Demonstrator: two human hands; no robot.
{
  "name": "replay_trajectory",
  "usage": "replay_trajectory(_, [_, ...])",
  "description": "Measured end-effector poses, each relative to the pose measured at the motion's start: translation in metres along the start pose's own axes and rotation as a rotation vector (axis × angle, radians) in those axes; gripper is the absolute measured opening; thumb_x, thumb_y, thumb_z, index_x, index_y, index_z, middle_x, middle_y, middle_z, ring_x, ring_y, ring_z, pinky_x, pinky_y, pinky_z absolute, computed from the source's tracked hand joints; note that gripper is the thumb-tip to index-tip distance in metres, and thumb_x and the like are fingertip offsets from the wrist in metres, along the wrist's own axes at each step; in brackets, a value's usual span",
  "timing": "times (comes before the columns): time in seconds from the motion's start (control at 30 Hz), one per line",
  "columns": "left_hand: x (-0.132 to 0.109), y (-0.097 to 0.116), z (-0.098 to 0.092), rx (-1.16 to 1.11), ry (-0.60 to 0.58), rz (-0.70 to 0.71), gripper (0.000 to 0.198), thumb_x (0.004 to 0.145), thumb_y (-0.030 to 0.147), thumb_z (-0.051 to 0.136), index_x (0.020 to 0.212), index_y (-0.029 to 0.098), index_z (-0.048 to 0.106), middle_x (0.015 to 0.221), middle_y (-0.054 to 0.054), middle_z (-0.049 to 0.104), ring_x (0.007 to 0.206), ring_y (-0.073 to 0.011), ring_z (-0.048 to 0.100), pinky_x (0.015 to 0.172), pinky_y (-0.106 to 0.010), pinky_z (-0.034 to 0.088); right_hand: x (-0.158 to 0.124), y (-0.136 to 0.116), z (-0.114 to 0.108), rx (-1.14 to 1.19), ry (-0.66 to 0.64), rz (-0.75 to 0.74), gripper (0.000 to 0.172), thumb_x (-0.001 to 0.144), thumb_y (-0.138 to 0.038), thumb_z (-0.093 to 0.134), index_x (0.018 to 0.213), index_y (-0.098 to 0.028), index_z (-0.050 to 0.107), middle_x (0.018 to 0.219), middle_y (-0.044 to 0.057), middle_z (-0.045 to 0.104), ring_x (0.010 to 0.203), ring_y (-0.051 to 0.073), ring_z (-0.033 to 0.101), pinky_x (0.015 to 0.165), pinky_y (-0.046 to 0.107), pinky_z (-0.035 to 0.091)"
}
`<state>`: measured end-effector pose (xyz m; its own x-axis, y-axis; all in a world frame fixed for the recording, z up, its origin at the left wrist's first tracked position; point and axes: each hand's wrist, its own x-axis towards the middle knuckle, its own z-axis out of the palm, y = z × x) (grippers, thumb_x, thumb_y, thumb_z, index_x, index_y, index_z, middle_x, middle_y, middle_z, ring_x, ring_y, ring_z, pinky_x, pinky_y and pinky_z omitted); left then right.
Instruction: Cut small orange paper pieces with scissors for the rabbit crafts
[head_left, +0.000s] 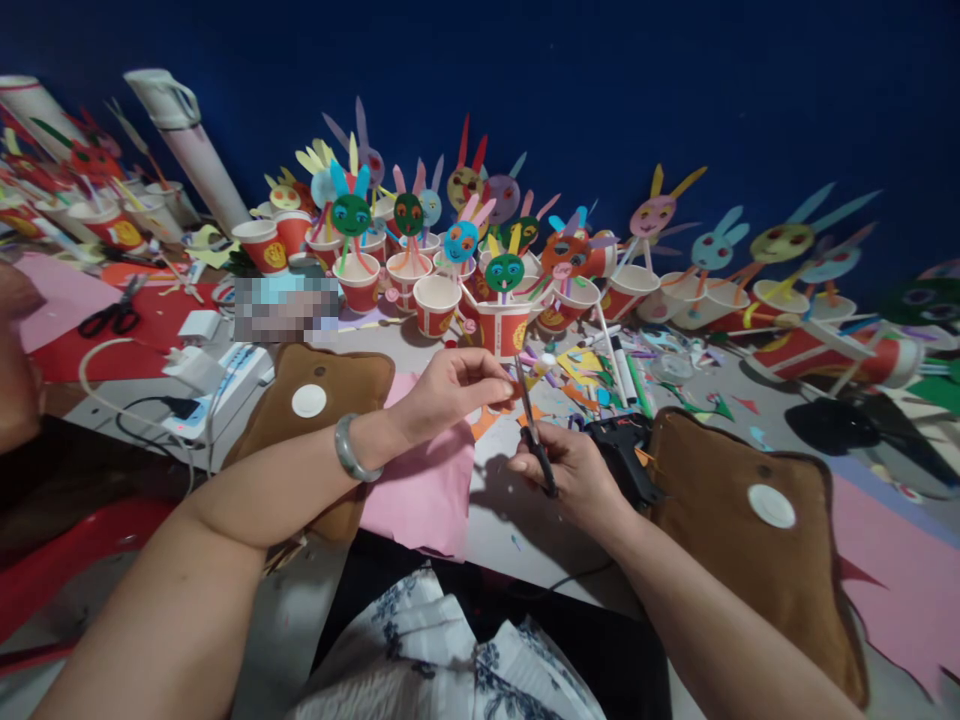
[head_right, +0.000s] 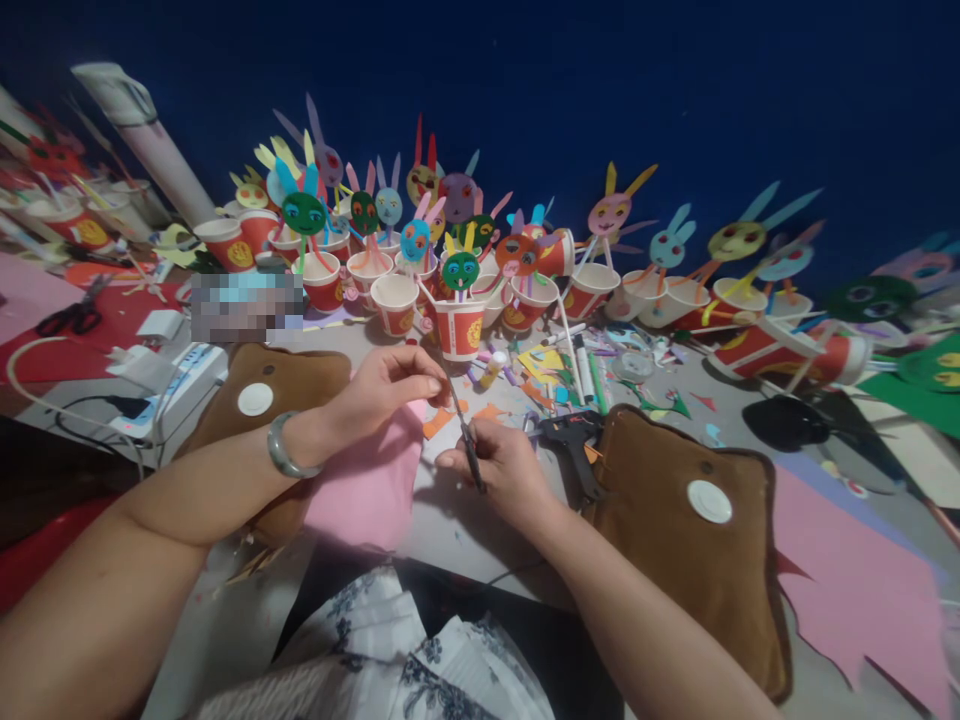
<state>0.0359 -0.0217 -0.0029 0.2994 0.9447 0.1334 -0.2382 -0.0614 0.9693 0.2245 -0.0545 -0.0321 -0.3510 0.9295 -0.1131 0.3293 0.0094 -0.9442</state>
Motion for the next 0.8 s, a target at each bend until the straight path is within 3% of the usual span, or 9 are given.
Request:
replay_trajectory(0.2, [-0.001,-0.001,-0.001,0.012,0.057,-0.138,0.013,0.078,0.022,0.060,0.070,0.013,0.062,0.067,-0.003,0.066,0.066,-0.0104,0.062,0.062,-0.022,0.049,-0.001,-0.007,-0.002,-0.027,0.216,-0.077,0.041,0.075,-0.051,0.069,0.056,-0.019,0.054,0.050,-0.001,0.052,0.047,0.011,0.042,0.045,0.024,0.033])
replay_trajectory(0.4, [0.004,-0.011,-0.004,0.100,0.027,-0.161,0.018,0.080,0.028,0.059,0.070,0.013,0.058,0.069,-0.003,0.063,0.063,-0.0103,0.060,0.059,-0.023,0.048,0.000,-0.006,-0.006,-0.031,0.363,-0.131,0.037,0.080,-0.049,0.065,0.060,-0.020,0.056,0.055,0.001,0.056,0.050,0.014,0.048,0.049,0.026,0.038])
replay_trajectory(0.5, [0.003,-0.009,-0.005,0.343,-0.146,-0.107,0.016,0.083,0.028,0.054,0.075,0.014,0.056,0.071,-0.002,0.061,0.057,-0.0098,0.056,0.057,-0.025,0.045,0.000,-0.007,-0.007,-0.048,0.423,-0.170,0.035,0.082,-0.047,0.065,0.061,-0.020,0.057,0.056,0.001,0.057,0.052,0.014,0.049,0.051,0.027,0.040])
replay_trajectory(0.63, [0.001,-0.004,-0.007,0.895,-0.486,0.154,0.016,0.087,0.025,0.048,0.077,0.016,0.057,0.071,-0.002,0.059,0.068,-0.0135,0.052,0.072,-0.029,0.040,0.002,-0.008,-0.007,-0.046,0.470,-0.175,0.031,0.081,-0.042,0.066,0.063,-0.020,0.056,0.055,0.000,0.057,0.049,0.013,0.049,0.049,0.026,0.040])
replay_trajectory(0.7, [0.002,-0.003,-0.007,1.084,-0.623,0.169,0.018,0.089,0.024,0.043,0.080,0.017,0.057,0.069,-0.002,0.057,0.068,-0.0146,0.049,0.076,-0.031,0.037,0.004,-0.007,-0.006,-0.015,0.477,-0.168,0.028,0.080,-0.041,0.067,0.066,-0.020,0.055,0.054,0.000,0.058,0.047,0.012,0.049,0.046,0.025,0.040])
replay_trajectory(0.8, [0.008,-0.004,-0.009,1.212,-0.718,0.162,0.018,0.090,0.024,0.040,0.082,0.017,0.055,0.065,0.000,0.054,0.061,-0.0134,0.045,0.073,-0.030,0.035,0.007,-0.006,-0.006,0.043,0.462,-0.171,0.027,0.080,-0.042,0.067,0.067,-0.020,0.055,0.056,0.000,0.059,0.047,0.012,0.049,0.046,0.025,0.040])
